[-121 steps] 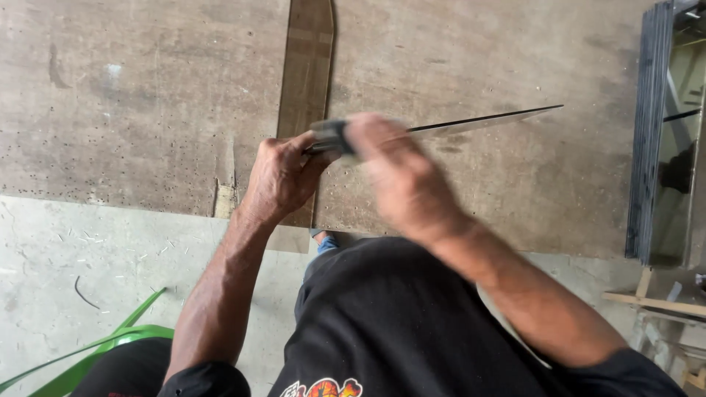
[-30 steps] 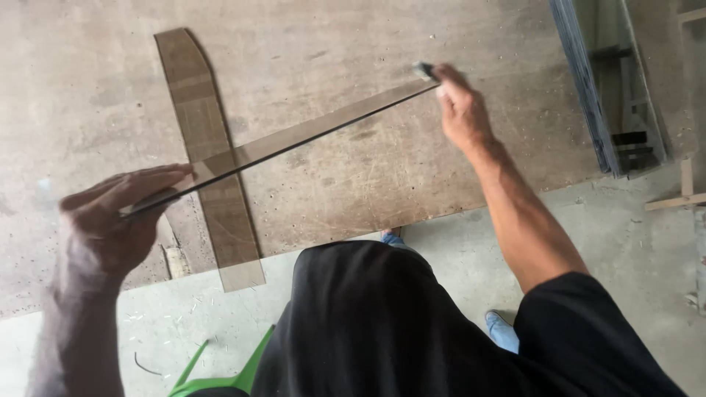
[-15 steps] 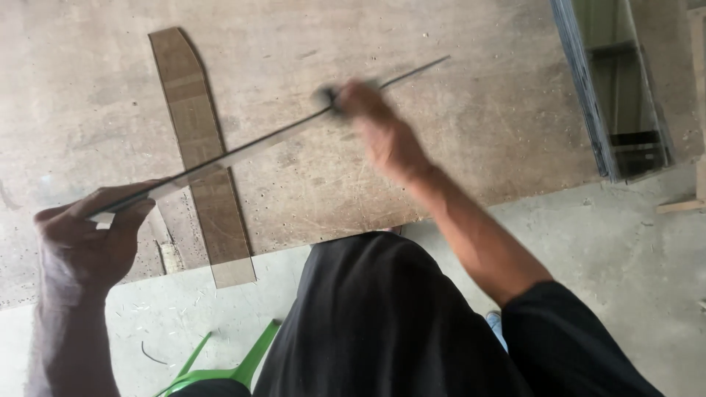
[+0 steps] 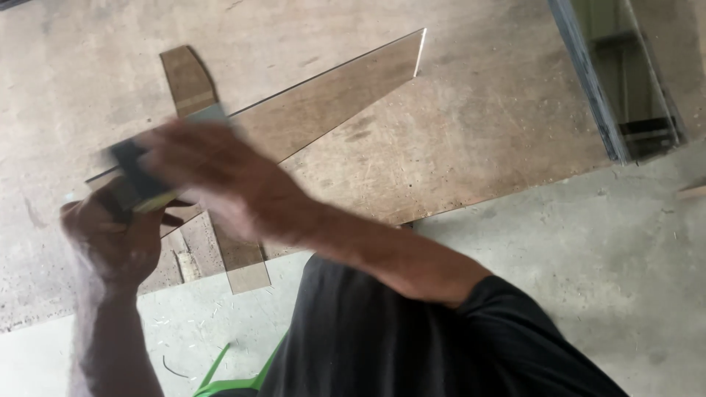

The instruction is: Sanding the sharp edges of a glass pane using a manual sanding block

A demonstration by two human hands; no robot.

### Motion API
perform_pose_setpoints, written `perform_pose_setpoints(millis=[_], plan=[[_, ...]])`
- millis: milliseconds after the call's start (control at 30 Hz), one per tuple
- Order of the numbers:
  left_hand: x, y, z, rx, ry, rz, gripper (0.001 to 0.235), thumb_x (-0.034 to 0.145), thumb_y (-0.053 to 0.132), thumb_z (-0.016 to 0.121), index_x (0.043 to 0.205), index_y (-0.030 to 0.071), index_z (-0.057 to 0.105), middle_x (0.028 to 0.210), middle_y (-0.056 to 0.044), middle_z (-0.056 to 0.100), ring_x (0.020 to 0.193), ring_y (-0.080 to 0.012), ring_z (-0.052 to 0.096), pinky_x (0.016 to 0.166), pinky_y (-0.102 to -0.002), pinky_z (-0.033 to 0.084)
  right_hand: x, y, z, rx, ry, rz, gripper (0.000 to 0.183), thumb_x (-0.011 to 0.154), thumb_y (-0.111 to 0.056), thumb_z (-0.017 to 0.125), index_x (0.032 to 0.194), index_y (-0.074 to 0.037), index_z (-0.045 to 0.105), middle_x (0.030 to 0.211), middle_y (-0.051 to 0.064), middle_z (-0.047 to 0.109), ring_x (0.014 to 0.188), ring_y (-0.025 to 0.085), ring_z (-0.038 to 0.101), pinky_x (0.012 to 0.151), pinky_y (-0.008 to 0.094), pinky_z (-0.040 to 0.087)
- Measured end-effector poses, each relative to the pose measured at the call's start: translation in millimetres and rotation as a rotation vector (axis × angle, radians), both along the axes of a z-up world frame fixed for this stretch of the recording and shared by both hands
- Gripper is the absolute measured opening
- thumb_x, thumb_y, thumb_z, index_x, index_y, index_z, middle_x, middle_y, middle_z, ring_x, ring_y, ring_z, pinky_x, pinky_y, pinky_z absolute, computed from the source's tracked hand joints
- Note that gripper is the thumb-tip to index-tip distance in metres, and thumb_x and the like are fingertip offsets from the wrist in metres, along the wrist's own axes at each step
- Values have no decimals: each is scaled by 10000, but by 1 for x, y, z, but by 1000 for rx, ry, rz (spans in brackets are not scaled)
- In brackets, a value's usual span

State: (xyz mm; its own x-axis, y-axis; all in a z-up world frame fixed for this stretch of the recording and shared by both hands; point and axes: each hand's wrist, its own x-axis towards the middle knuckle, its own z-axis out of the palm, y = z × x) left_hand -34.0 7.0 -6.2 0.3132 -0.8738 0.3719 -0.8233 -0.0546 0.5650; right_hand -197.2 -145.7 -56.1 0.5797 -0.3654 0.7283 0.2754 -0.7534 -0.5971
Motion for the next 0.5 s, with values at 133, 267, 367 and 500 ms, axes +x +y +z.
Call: perform_pose_setpoints(millis=[133,267,367,500], plan=[[-42,-33,57,128,57,-19,282,1133,22,542,1079,-200,708,922,-267,749,647,-317,751,452,-305,547,-20,-57,-12,14,-91,81,982,1109,33,916,1678,-304,190,1727,-23,302,1672,242,351,1516,493,393],[-43,-35,53,124,316,65,304,1137,85,517,1084,-153,699,959,-238,735,788,-332,770,597,-352,644,-112,-212,-111,450,183,-118,390,990,-45,537,1352,-141,648,1425,92,622,1287,261,641,1051,379,538],[-50,-62,77,98,385,34,228,1130,2,469,1239,-161,584,1147,-294,670,1033,-402,711,864,-436,639,-180,-290,-179,195,373,-590,324,1024,89,481,1249,-105,611,1144,52,611,934,186,603,633,286,517],[-72,-109,137,2,916,27,1266,844,264,804,1820,136,7,1820,-89,496,1620,-73,725,1173,-16,854,-231,-275,-207,604,187,-791,238,1102,-194,466,980,-35,593,862,35,496,803,168,412,683,380,402]])
